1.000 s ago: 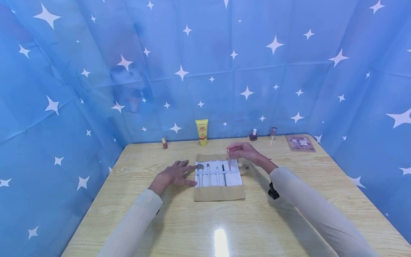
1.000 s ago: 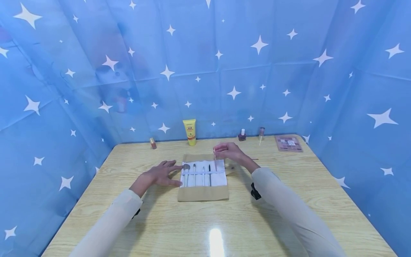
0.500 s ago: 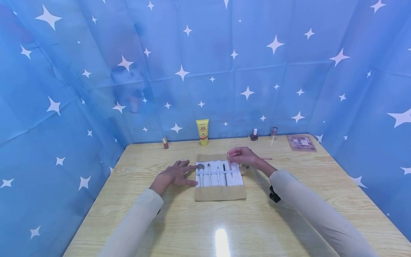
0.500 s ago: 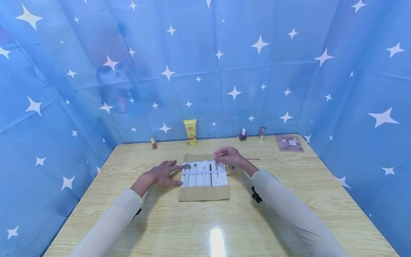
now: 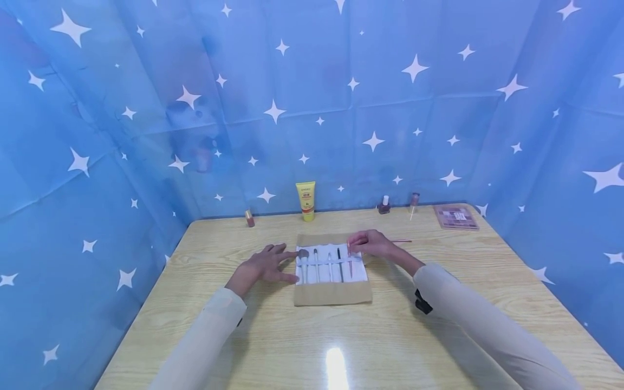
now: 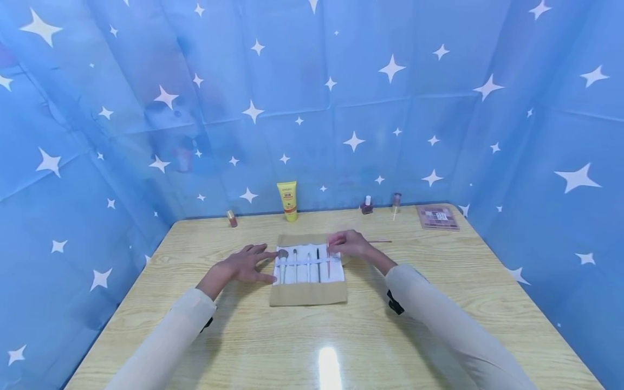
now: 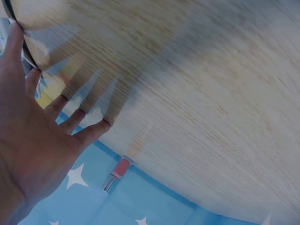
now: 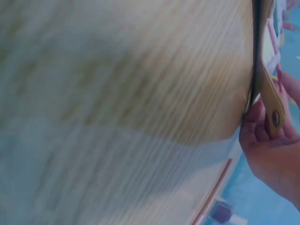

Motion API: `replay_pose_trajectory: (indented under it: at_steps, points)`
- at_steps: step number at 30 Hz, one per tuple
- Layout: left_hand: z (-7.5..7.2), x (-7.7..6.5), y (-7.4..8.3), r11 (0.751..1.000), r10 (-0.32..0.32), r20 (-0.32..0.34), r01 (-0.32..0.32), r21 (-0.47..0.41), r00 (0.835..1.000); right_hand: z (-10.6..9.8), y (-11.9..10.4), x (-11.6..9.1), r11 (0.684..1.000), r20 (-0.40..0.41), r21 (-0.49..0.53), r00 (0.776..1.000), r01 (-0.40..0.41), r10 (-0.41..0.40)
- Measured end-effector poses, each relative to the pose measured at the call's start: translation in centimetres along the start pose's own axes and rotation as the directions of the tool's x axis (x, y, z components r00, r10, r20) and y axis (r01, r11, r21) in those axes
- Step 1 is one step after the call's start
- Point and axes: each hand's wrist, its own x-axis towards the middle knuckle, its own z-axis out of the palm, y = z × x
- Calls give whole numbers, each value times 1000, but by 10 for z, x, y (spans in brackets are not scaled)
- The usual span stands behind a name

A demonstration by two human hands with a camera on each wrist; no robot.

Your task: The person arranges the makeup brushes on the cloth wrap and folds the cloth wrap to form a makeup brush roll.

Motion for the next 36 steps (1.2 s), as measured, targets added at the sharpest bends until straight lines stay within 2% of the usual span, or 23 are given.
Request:
replay_pose_trajectory:
  at_steps: [12, 25, 30, 36]
  points:
    - [4, -1, -2, 1000, 8, -7, -8, -5, 1000, 3, 3, -5, 993, 84, -42, 991, 110, -106]
    - [2, 0, -1, 1000, 7, -5, -7, 1, 1000, -2, 0, -11, 990, 131, -71, 985, 118, -109]
    - [4, 0, -1, 1000, -1, -2, 1, -4, 1000, -4, -1, -13, 986, 135, -102, 984, 132, -118]
    - [3, 0, -1, 1000, 3, -7, -3, -7, 1000, -7, -1, -17, 980, 97, -126, 985, 151, -139]
